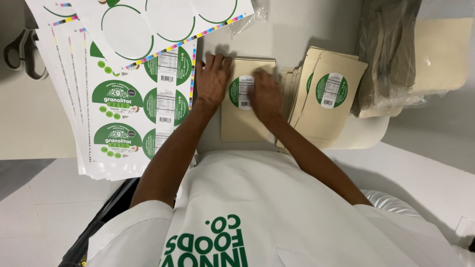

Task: Peeling circular labels from a sheet and applying them to the center of small tan pouches.

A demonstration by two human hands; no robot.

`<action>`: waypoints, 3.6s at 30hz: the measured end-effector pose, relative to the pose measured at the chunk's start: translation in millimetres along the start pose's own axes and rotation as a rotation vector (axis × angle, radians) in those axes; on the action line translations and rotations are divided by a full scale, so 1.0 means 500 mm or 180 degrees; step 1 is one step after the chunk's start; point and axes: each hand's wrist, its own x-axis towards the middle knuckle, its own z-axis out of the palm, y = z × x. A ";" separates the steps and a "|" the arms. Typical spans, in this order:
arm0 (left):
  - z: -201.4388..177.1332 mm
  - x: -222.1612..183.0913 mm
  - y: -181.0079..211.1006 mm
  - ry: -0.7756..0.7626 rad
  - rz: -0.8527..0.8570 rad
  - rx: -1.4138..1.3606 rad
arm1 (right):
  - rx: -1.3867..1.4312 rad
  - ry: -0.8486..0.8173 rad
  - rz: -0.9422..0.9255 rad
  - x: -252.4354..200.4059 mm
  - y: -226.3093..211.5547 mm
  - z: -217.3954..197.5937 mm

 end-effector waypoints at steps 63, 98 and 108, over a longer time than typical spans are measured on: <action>-0.214 -0.166 -0.060 0.0598 -0.1895 -0.3564 | 0.3273 -0.2142 0.0929 -0.167 -0.145 0.099; -0.595 -0.336 0.092 -0.3027 -0.0161 -0.4095 | 0.4462 -0.1827 0.1453 -0.044 -0.104 0.061; -0.307 -0.286 -0.045 0.0338 -0.1002 -0.2501 | 0.4665 -0.1645 0.0625 -0.076 -0.159 -0.005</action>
